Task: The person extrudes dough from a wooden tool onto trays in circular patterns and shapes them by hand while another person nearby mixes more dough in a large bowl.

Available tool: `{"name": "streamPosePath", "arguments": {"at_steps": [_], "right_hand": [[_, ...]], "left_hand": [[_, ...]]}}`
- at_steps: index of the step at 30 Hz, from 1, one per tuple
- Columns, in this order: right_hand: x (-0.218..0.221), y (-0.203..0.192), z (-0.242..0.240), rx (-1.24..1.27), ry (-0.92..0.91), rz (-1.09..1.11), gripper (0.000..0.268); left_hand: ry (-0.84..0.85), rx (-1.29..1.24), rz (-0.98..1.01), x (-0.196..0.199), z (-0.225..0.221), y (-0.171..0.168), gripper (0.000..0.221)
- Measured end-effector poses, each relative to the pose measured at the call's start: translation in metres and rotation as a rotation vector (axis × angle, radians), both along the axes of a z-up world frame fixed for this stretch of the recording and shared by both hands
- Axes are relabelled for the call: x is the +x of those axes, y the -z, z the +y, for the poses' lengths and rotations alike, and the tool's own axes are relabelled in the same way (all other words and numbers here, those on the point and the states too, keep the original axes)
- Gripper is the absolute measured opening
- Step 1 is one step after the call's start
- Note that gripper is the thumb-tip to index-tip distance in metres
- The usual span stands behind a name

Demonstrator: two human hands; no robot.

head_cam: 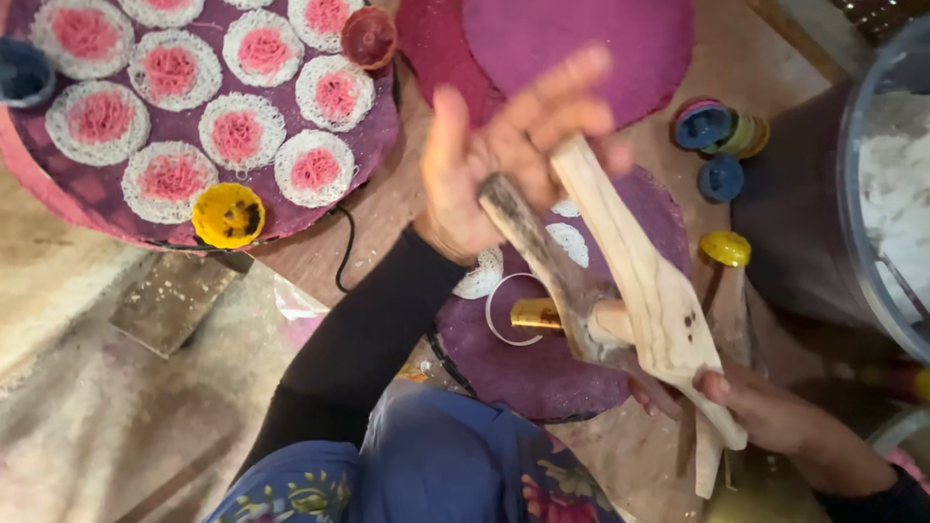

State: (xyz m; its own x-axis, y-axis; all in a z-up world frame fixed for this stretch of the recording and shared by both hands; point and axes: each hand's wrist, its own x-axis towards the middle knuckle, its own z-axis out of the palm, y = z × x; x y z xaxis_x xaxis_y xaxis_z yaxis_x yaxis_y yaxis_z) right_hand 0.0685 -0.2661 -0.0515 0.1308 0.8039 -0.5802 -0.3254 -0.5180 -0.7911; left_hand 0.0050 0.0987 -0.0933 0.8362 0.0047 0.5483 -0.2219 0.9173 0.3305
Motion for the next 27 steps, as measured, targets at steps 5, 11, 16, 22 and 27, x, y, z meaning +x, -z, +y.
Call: {"name": "streamPosePath", "arguments": {"at_steps": [5,11,16,22,27], "right_hand": [[0.022,0.021,0.004,-0.222,-0.016,0.034,0.11],[0.042,0.056,-0.002,-0.329,-0.075,-0.055,0.095],[0.048,0.093,-0.003,-0.331,-0.115,-0.245,0.083],[0.044,0.095,0.008,-0.395,-0.199,-0.431,0.081],[0.038,0.087,0.014,-0.386,-0.203,-0.444,0.079]], "left_hand": [[0.113,-0.041,-0.105,-0.01,-0.011,0.03,0.093],[0.114,-0.203,-0.013,-0.012,-0.016,0.062,0.043],[0.071,-0.248,0.09,-0.015,-0.015,0.087,0.037],[-0.018,-0.251,0.105,-0.022,-0.011,0.095,0.039],[-0.062,-0.187,0.125,-0.027,-0.008,0.093,0.042]]}}
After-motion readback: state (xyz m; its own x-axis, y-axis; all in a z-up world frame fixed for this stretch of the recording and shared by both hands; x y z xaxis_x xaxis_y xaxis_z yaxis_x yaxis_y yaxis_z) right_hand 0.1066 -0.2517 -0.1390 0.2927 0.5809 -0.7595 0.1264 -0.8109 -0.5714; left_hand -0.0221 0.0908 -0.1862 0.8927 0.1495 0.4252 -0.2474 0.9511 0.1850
